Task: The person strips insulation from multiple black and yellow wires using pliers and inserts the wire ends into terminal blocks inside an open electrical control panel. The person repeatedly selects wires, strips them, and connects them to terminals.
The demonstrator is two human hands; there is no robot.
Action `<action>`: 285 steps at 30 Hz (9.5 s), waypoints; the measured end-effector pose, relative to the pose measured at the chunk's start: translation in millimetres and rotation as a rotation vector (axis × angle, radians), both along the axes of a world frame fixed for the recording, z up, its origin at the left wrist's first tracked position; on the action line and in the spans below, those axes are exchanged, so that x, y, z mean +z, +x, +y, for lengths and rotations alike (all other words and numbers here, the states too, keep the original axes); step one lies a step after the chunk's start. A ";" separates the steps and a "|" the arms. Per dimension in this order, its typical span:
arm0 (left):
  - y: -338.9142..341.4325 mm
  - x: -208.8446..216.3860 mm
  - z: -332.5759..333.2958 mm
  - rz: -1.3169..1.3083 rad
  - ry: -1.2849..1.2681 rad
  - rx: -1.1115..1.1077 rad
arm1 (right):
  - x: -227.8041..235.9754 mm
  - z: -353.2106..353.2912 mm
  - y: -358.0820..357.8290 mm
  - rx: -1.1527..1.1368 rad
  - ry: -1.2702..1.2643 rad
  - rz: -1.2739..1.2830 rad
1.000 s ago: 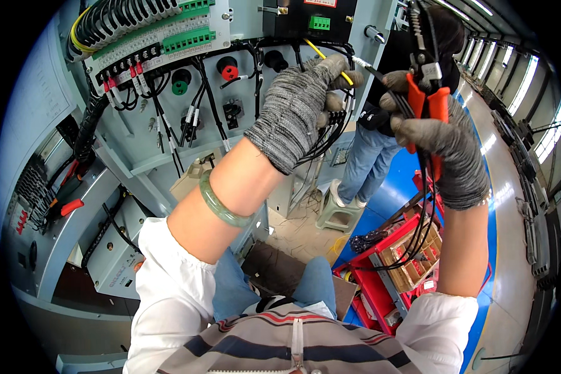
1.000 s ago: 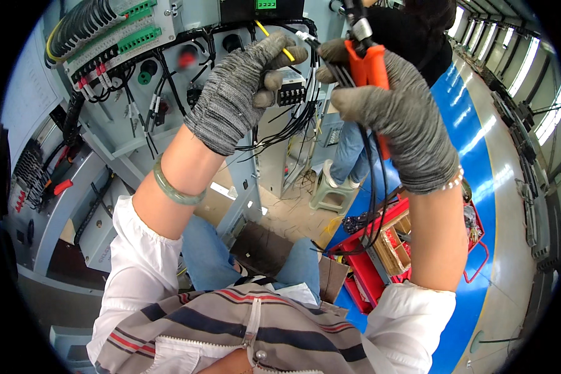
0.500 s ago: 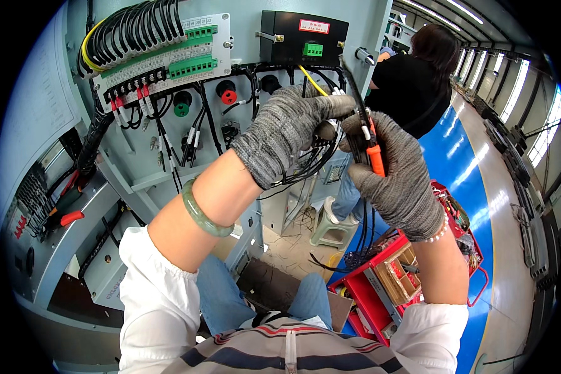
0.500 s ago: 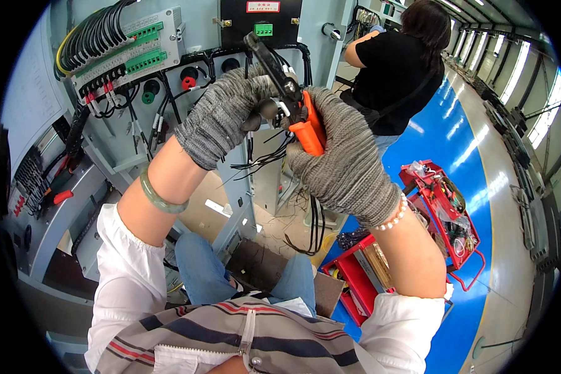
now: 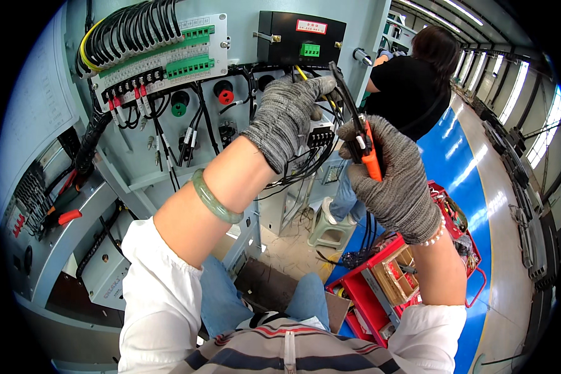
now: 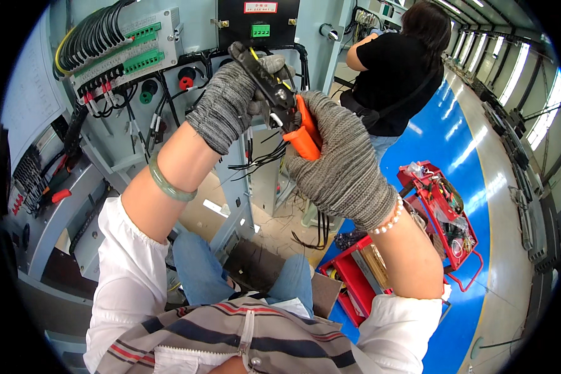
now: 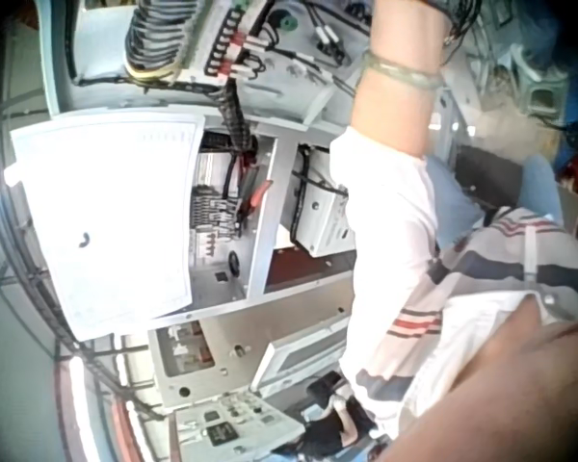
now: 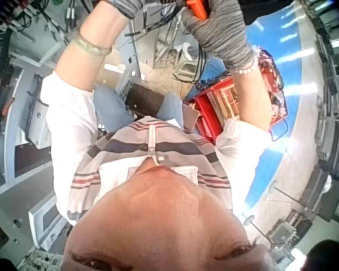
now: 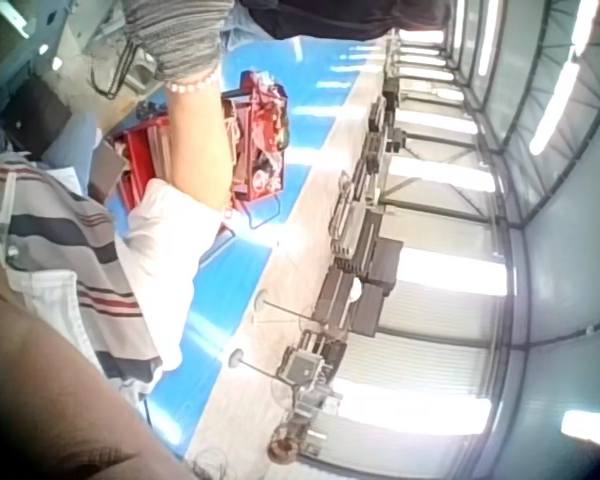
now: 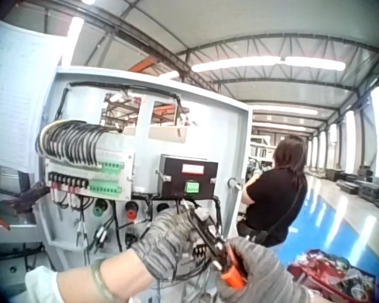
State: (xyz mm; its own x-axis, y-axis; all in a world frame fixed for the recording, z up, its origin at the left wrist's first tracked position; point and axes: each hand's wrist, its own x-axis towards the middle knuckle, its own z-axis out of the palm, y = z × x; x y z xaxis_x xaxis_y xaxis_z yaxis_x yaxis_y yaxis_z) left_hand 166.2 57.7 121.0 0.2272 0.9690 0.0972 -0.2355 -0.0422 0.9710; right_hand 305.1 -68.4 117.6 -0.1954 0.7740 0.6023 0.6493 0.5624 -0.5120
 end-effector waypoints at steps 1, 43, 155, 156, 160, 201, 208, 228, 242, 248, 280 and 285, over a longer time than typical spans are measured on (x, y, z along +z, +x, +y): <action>1.6 -0.4 -1.6 -0.065 0.000 -0.034 | -0.3 1.2 3.2 -0.008 0.008 -0.008; -26.6 -2.8 -3.9 0.144 0.012 -0.204 | 22.0 -6.1 0.0 0.173 -0.091 -0.273; -21.7 6.0 -12.7 0.183 0.134 -0.257 | 115.2 87.4 32.2 0.148 -0.868 -0.899; -19.8 7.1 -13.1 0.160 0.153 -0.257 | 111.9 89.7 33.5 0.169 -0.856 -0.894; -24.0 -0.8 -0.9 0.135 0.070 -0.284 | 107.2 85.5 28.7 0.188 -0.792 -0.913; 7.1 -58.8 -50.7 0.005 0.108 -0.271 | 87.8 65.9 32.7 -0.063 -0.524 -0.976; 1.4 -61.5 -53.1 -0.062 0.107 -0.353 | 79.7 62.8 32.1 -0.067 -0.508 -0.966; -12.4 -67.4 -53.6 -0.148 0.042 -0.496 | 59.6 58.0 46.0 0.013 -0.297 -0.871; -138.1 -185.2 -119.3 -0.501 -0.066 -0.283 | -297.4 -69.8 41.4 0.257 -0.973 1.449; -169.3 -250.7 -139.9 -0.622 -0.114 -0.290 | -340.2 -77.9 -20.4 0.478 -1.069 1.838; -399.9 -316.0 -495.2 -0.685 -0.450 1.052 | -351.9 -36.4 -120.1 0.632 -1.793 1.169; -389.2 -407.7 -608.7 -0.627 -1.123 1.672 | -368.8 -42.6 -102.8 0.510 -1.769 1.215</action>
State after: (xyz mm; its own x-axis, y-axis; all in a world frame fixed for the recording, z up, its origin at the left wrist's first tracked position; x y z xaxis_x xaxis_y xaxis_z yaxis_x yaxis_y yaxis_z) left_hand -223.0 -551.0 -286.7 -0.5334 -0.1491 -0.8326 -0.8291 -0.1029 0.5496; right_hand 202.3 -111.1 -251.2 -0.6843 0.5268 -0.5041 -0.2959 -0.8325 -0.4683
